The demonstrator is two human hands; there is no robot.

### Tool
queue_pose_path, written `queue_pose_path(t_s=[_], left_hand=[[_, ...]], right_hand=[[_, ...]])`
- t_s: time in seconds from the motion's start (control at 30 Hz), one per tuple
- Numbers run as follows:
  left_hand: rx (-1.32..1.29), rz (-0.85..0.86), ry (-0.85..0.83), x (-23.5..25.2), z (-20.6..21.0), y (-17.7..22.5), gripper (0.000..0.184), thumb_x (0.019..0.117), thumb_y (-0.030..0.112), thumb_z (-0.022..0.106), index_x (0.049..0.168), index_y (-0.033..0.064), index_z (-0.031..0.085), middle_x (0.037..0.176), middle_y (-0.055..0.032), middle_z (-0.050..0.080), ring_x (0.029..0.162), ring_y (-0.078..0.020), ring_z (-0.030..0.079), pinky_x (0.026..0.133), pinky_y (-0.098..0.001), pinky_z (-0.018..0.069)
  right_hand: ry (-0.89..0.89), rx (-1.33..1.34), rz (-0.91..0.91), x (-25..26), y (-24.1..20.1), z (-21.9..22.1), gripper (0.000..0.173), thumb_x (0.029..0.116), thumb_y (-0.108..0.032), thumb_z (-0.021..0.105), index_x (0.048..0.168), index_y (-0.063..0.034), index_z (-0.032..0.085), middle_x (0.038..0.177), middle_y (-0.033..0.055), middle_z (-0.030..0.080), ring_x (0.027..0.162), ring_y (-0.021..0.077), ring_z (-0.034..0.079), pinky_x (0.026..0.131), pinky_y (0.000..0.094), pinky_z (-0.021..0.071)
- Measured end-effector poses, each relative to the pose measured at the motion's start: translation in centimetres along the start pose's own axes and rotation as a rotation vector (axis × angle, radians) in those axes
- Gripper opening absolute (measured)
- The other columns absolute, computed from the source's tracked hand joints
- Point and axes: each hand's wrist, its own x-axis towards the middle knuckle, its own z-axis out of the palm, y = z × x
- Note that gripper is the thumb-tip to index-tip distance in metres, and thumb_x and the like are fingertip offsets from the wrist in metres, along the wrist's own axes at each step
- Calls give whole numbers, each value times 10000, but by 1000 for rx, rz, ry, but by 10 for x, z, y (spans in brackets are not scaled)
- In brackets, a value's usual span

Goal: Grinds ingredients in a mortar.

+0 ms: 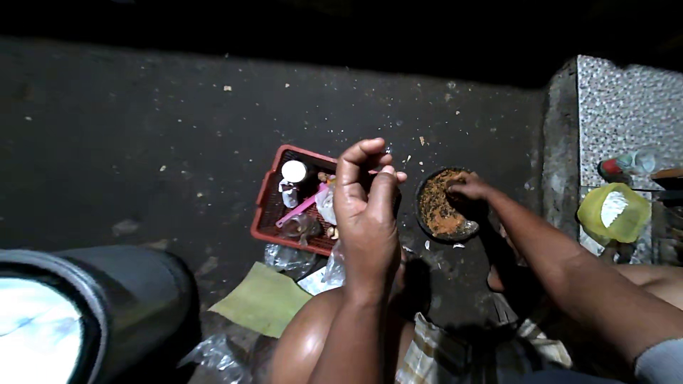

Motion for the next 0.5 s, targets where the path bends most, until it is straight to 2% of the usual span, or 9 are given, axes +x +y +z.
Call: queue_pose_path(t_s=[0.07, 0.1, 0.17, 0.2, 0.27, 0.37, 0.4, 0.43, 0.5], left_hand=[[2, -9, 9, -2, -3, 0, 321, 1008, 2, 453, 1292, 113, 554, 1127, 27, 589, 924, -59, 630, 789, -211, 559], [-7, -4, 15, 0, -3, 0, 319, 1012, 7, 453, 1296, 109, 557, 1131, 19, 591, 921, -66, 631, 787, -217, 559], [-16, 9, 30, 5, -4, 0, 307, 1008, 7, 449, 1278, 103, 558, 1119, 17, 591, 913, -67, 635, 788, -218, 564], [-18, 9, 27, 5, -4, -1, 306, 1005, 5, 447, 1274, 100, 558, 1119, 17, 589, 918, -70, 632, 799, -224, 562], [-14, 5, 16, 6, -3, -4, 305, 1003, 2, 451, 1270, 103, 561, 1115, 16, 590, 925, -75, 628, 808, -233, 559], [3, -12, -1, 2, -3, -5, 313, 1003, 0, 452, 1274, 104, 569, 1108, 15, 594, 910, -74, 629, 791, -236, 562], [4, -13, -4, 1, -3, -4, 311, 1002, 1, 451, 1269, 108, 569, 1109, 19, 591, 912, -71, 628, 792, -235, 562], [6, -8, 1, 1, -3, -2, 307, 1002, 2, 449, 1262, 112, 570, 1102, 27, 586, 912, -64, 624, 794, -229, 560], [3, -10, 15, -3, -5, 0, 309, 1001, 3, 448, 1262, 113, 571, 1104, 31, 587, 917, -61, 625, 798, -225, 557]], right_hand=[[138, -126, -121, 23, 50, 23, 549, 1038, -410, 608, 1472, -87, 513, 1532, 317, 393, 1346, 463, 500, 1044, 621, 463], [507, -152, -343, 59, 98, 61, 560, 921, -536, 672, 1259, -90, 672, 1319, 353, 564, 1048, 482, 656, 745, 628, 573], [242, -168, -171, 65, 110, 77, 632, 927, -537, 679, 1440, -187, 563, 1598, 273, 346, 1278, 461, 565, 987, 627, 515], [186, -240, -135, 62, 114, 89, 649, 944, -538, 644, 1490, -210, 516, 1644, 242, 279, 1266, 440, 586, 986, 593, 529], [223, -321, -155, 64, 121, 103, 638, 961, -541, 597, 1502, -214, 506, 1635, 226, 302, 1174, 417, 643, 928, 567, 559], [359, -157, -192, 64, 106, 84, 576, 970, -502, 636, 1423, -149, 584, 1556, 284, 400, 1107, 454, 655, 889, 611, 553], [353, -51, -162, 47, 82, 65, 541, 997, -423, 644, 1423, -99, 576, 1530, 302, 422, 1166, 478, 624, 933, 621, 537], [186, 93, -46, 19, 41, 35, 532, 1059, -310, 597, 1511, -60, 471, 1590, 294, 342, 1356, 480, 488, 1097, 613, 424], [123, 283, 56, -4, 0, 14, 519, 1075, -214, 570, 1536, -26, 421, 1607, 305, 329, 1468, 454, 368, 1177, 589, 317]])
